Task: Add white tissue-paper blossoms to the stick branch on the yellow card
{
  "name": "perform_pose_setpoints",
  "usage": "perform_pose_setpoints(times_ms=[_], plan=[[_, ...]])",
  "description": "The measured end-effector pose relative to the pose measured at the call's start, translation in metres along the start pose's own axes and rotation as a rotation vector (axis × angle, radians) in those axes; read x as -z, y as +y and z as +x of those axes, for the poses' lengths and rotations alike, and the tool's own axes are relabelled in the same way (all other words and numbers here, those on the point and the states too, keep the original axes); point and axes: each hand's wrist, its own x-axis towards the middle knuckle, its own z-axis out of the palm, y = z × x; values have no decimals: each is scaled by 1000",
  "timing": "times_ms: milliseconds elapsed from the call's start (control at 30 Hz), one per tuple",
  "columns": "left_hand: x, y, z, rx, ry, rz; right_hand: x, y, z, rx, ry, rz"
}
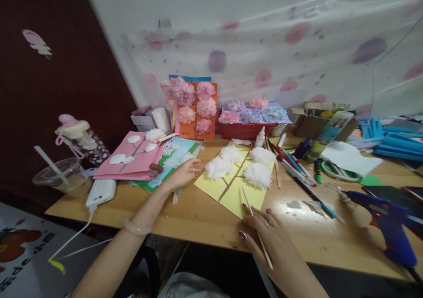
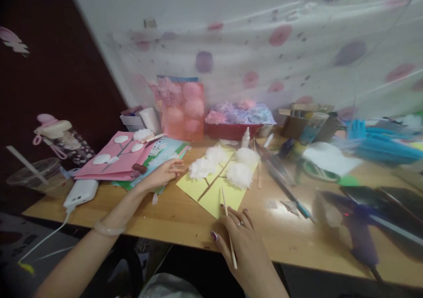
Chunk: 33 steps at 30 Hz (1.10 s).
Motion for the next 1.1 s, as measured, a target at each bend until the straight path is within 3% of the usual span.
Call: perform_pose_setpoints(times_ms=[133, 200, 267, 367, 467, 533, 633, 833, 967, 1100], plan=[[51, 26, 11, -105, 348, 360, 5, 7, -7, -1, 53, 84], [69, 36, 13, -107, 441, 480, 12, 10, -10, -40, 141, 145], [75, 45, 13, -108, 454, 457, 21, 11, -7, -58, 213, 200], [57, 63, 5, -173, 265, 301, 32, 2, 11, 3, 183, 199], [19, 88, -14, -215, -65, 176, 33, -16, 40, 126, 48, 142], [-6, 103, -30, -274, -265, 206, 30, -27, 56, 179, -3, 136], [-33, 110, -49, -367, -448, 225, 25, -37, 65, 246, -30, 139], [-53, 100, -58, -320, -387, 68, 24, -46, 60, 290, -51, 63], [-58, 109, -66, -239, -323, 120, 18, -49, 61, 310, -37, 85], [-61, 119, -73, -182, -342, 153, 15, -52, 64, 311, -107, -83]])
